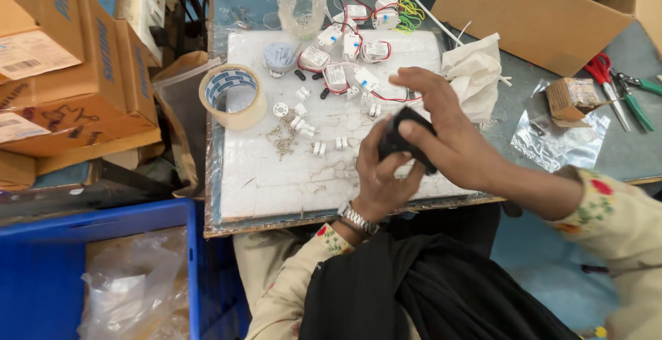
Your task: The person assembles components of a light fixture, connecting wires to a terminal block and fitting internal parts into a black cylindrical housing using a power screwdriver.
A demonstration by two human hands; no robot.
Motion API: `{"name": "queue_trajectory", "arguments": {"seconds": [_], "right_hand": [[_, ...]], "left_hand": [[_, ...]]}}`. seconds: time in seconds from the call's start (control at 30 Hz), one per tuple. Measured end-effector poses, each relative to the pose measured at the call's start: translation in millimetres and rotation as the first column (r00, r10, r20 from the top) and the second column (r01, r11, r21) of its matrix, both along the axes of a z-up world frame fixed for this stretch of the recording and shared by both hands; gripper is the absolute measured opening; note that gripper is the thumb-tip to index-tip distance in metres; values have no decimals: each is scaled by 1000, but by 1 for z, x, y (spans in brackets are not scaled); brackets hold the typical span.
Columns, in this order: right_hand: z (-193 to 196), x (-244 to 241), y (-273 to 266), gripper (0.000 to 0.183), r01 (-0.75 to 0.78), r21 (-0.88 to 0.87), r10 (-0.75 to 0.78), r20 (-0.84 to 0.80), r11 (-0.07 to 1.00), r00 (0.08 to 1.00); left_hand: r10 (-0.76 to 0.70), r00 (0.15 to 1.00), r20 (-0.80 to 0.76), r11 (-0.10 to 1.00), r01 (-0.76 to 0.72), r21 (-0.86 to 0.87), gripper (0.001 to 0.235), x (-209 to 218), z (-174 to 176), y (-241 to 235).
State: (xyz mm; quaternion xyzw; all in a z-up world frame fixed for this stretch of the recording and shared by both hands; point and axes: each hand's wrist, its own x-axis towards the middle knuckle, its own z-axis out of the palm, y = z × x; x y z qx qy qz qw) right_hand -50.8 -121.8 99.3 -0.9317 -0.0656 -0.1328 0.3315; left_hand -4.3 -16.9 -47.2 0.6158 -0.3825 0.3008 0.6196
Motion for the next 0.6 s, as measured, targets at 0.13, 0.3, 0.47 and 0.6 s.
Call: {"name": "queue_trajectory", "arguments": {"seconds": [0.13,0.3,0.47,0.6], "right_hand": [[-24,11,14,67,23,590,-94,89,807,992],[-2,20,-6,44,-231,-68,240,312,971,919],[10,42,-17,25,-454,-650,764,327,609,556],[0,47,-16,11,-498,-538,715,334,680,614]], "left_hand": [[-174,978,-119,985,170,-43,55,22,-6,-7],[-465,871,-160,874,480,70,52,55,0,14],[-415,878,-237,910,399,-112,59,19,-5,15],[-93,994,-63,996,94,7,46,12,-16,6]]}}
